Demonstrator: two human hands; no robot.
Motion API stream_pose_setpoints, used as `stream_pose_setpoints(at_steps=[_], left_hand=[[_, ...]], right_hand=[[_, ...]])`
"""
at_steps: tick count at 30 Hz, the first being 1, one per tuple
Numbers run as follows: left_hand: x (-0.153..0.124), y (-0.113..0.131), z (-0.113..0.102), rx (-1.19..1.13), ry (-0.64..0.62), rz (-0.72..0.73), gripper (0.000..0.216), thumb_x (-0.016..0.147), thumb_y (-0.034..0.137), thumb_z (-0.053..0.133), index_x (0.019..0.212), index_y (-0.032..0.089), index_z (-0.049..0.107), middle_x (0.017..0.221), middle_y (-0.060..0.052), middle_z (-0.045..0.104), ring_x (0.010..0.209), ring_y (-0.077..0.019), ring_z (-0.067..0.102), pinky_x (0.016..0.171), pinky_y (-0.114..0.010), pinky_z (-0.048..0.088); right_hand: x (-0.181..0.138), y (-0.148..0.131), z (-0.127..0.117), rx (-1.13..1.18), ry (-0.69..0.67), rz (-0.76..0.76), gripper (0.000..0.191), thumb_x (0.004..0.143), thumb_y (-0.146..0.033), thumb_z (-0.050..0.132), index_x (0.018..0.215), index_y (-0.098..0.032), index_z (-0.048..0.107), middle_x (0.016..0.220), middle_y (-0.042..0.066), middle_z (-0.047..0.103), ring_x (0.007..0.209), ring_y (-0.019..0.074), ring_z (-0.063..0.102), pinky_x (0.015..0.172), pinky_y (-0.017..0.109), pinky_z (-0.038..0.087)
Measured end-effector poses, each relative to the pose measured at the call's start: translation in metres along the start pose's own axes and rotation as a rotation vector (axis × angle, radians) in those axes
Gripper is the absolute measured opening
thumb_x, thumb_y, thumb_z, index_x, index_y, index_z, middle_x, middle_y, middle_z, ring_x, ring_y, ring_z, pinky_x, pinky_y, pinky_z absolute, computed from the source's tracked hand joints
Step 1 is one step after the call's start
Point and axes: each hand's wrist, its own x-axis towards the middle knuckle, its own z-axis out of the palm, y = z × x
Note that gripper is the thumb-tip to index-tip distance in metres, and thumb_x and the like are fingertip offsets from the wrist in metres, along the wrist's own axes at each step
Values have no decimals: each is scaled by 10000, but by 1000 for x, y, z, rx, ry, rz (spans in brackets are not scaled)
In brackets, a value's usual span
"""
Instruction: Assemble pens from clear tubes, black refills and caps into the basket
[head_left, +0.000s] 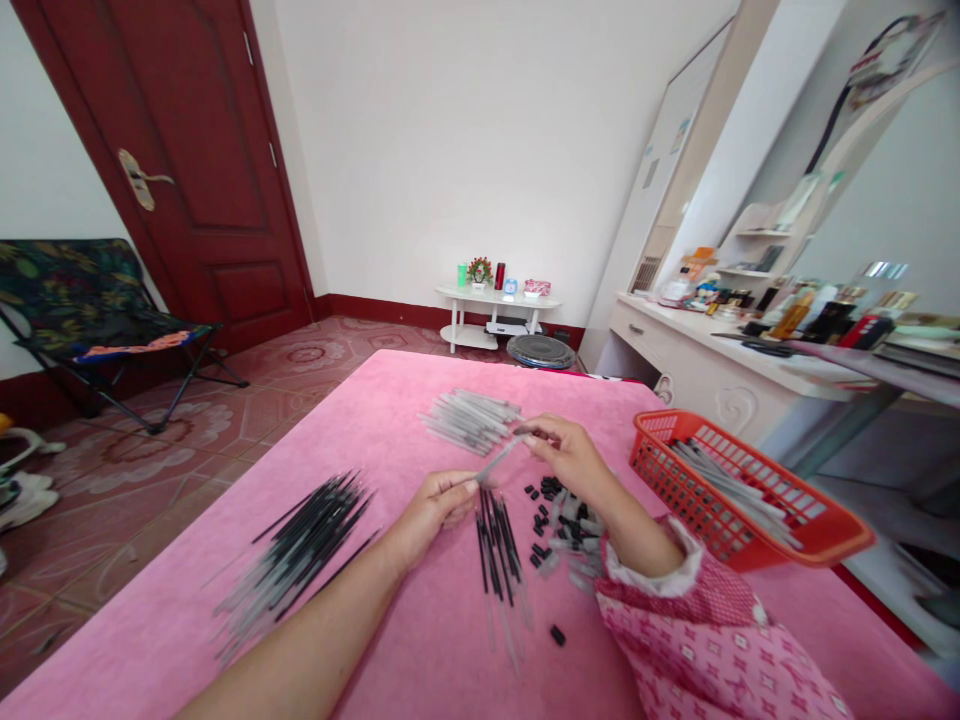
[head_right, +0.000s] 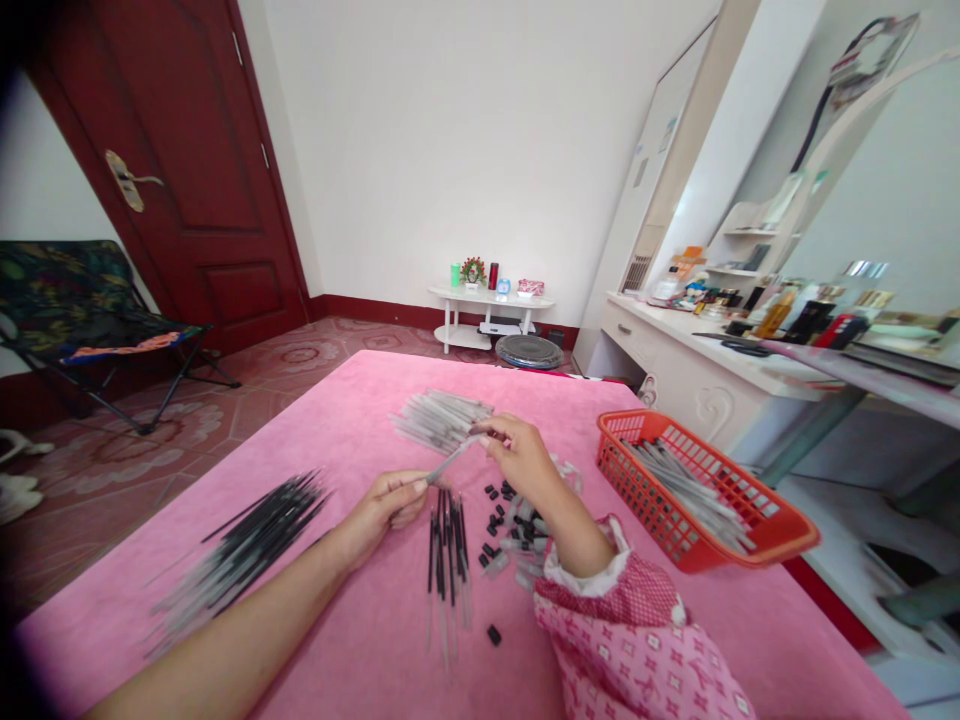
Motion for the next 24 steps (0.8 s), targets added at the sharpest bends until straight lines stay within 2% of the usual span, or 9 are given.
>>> stream_pose_setpoints(at_steps=[4,11,24], left_hand=[[2,-1,-2,-27,-5,-29,374,786,427,544,927,94,642,514,84,164,441,-61,108,438,-239,61],[5,-4,-5,30,6,-37,380,806,439,511,923,93,616,503,91,179,434,-57,112,423,-228,60],[4,-5,-6,48,19,-44,403,801,451,511,938,89,621,506,88,187,437,-58,118,429,-234,60]], right_hand=[[-1,-6,-4,-30,-35,-17,224,791,-228,517,933,-172,682,864,56,646,762,159,560,657,263,430],[0,-13,-8,-59,-68,-96,208,805,-217,533,943,-179,683,866,60,639,785,164,566,678,268,417],[-1,-13,-11,-87,-83,-128,188,797,-167,544,924,-186,682,863,51,631,800,161,566,676,257,402]])
